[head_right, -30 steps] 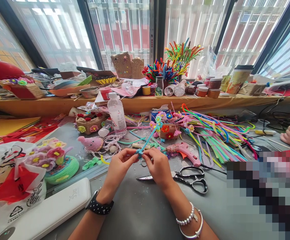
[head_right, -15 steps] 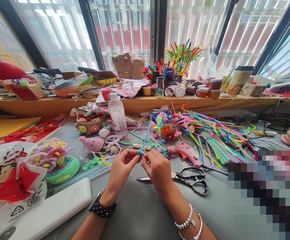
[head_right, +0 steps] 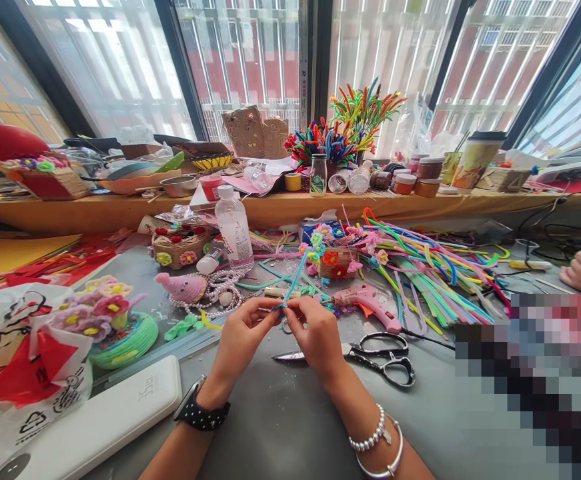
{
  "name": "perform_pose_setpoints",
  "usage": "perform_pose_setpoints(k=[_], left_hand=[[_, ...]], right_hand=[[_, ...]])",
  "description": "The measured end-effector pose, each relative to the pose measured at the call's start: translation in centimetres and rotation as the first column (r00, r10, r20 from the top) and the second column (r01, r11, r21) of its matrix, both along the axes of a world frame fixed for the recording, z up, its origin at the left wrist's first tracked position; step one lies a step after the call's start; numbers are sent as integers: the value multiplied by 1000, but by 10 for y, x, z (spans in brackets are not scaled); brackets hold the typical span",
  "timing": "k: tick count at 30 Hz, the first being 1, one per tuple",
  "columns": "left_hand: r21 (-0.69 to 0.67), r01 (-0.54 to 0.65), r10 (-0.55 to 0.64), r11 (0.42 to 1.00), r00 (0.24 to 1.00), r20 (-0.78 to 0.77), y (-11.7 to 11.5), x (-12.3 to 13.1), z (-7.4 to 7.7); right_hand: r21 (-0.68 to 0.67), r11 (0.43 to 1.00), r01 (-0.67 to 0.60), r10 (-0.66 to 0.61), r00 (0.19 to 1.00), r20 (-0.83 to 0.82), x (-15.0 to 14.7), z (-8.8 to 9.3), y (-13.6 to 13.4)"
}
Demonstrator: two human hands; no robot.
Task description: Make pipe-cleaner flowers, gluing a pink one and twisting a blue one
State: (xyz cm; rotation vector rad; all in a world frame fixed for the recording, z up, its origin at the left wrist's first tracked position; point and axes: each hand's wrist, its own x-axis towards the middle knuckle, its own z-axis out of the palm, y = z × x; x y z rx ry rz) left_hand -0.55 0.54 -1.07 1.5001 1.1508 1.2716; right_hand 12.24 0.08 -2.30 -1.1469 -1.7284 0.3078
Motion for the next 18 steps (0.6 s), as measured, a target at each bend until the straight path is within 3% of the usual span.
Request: perform_pose_setpoints(k=[18], left_hand=[[-12,-28,29,1000,998,61,-1,0,3]], right_hand=[[-48,999,-14,7,991,-137,-2,2,-1]])
